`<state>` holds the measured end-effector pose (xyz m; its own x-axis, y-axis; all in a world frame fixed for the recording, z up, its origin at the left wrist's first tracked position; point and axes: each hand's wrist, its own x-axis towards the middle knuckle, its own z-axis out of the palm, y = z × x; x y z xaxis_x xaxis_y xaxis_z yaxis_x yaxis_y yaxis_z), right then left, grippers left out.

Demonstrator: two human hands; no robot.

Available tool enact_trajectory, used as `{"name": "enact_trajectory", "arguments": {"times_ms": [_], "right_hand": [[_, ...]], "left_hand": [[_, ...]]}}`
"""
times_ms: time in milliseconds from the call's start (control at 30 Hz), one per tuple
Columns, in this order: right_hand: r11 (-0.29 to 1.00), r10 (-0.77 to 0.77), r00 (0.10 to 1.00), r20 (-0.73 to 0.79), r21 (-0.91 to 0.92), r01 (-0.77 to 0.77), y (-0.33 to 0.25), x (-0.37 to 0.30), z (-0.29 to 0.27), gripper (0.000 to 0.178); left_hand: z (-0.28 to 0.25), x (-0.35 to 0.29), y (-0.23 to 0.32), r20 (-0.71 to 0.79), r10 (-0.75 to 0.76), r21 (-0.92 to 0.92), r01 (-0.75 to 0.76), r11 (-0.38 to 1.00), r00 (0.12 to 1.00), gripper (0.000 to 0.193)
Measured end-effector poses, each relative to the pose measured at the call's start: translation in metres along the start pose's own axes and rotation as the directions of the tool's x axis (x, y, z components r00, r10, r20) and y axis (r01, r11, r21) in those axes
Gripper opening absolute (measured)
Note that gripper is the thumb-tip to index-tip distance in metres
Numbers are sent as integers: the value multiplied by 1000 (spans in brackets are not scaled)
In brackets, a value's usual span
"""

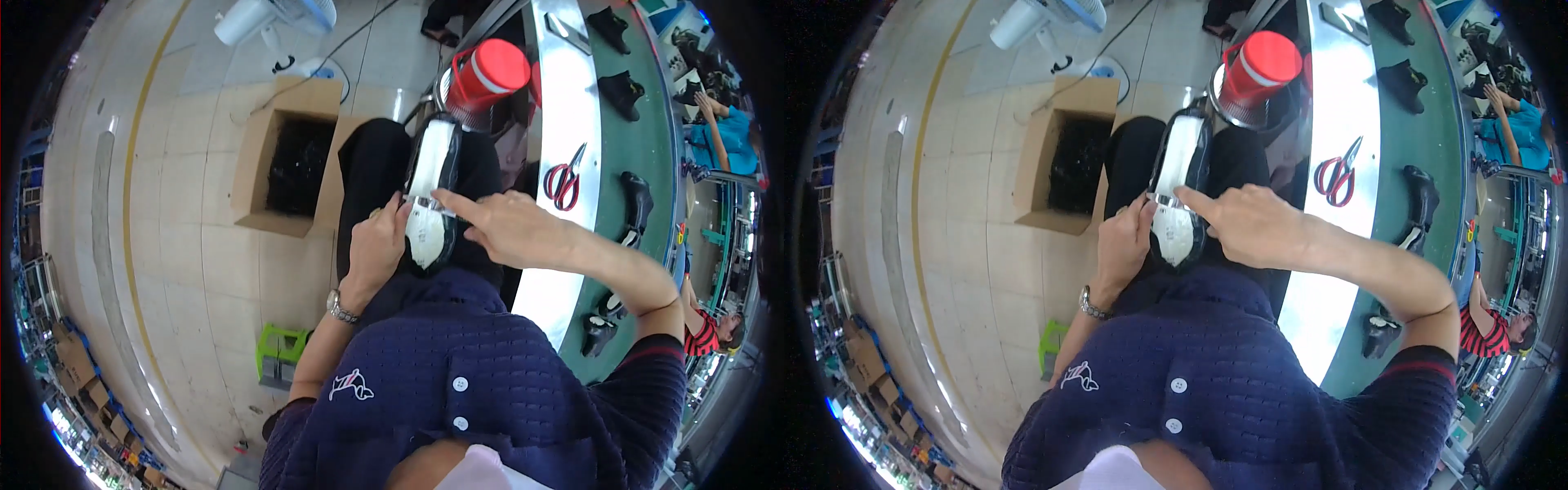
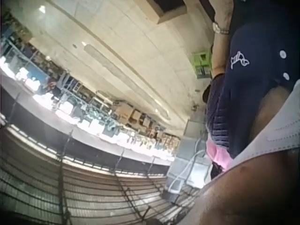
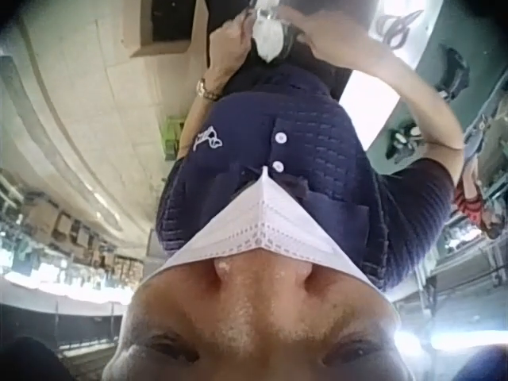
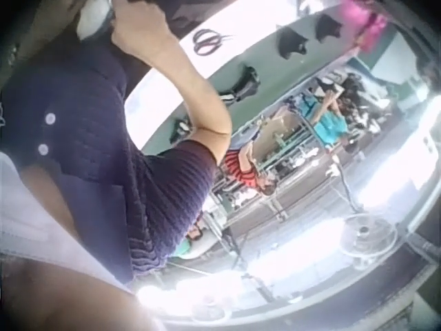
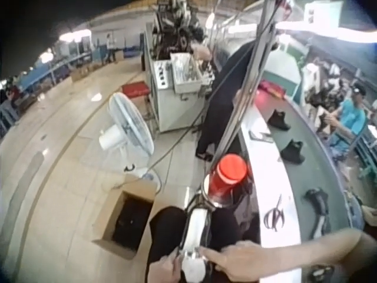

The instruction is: The recorder is using tools to assemble and finish shoe components, including trimming and using pliers on a last.

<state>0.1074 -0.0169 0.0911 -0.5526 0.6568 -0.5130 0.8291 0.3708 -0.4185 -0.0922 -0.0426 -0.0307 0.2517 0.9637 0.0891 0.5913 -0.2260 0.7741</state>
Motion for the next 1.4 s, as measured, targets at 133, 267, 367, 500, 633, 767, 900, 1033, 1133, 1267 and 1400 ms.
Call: {"name": "enact_trajectory", "arguments": {"times_ms": [133, 267, 367, 500, 633, 767, 900, 1033, 1133, 1267, 1400], "right_hand": [[986, 105, 971, 217, -150, -73, -18, 14, -10, 63], [992, 87, 990, 107, 83, -96, 6, 2, 19, 65], [995, 42, 999, 13, 92, -43, 18, -8, 40, 67], [991, 40, 996, -86, 132, -28, 17, -14, 58, 66], [975, 33, 976, -213, 220, 15, 22, -19, 64, 68], [999, 28, 999, 41, 44, -30, 19, -13, -1, 69], [960, -263, 853, -450, -37, 277, 17, 7, -28, 65], [979, 23, 989, -144, -196, -51, 56, 47, -13, 64], [907, -25, 993, -114, -421, -26, 38, 33, -33, 66], [975, -209, 851, -483, -35, 220, 46, 34, 3, 64], [944, 52, 997, -61, -324, -68, 28, 35, -19, 64]], "left_hand": [[11, -10, -1, 43, 100, 176, -106, 979, 994, 31], [-4, -10, 1, 341, -256, -244, 348, 905, 905, 47], [2, -1, -14, 715, -81, -676, 658, -331, 694, 64], [41, 21, -27, 675, -94, -720, 626, -300, 731, 77], [33, 34, 2, 638, -183, -769, 630, -111, 748, 84], [41, 38, -7, 589, -153, -801, 598, 13, 793, 82], [30, 39, -8, 703, -125, -711, 700, -74, 700, 81], [28, 43, -9, 634, -95, -770, 638, 17, 768, 81], [25, 42, -17, 622, -83, -772, 627, 102, 779, 80], [15, 45, -16, 688, -68, -716, 691, 95, 722, 78], [9, 51, -18, 723, -107, -675, 730, 103, 683, 82]]}}
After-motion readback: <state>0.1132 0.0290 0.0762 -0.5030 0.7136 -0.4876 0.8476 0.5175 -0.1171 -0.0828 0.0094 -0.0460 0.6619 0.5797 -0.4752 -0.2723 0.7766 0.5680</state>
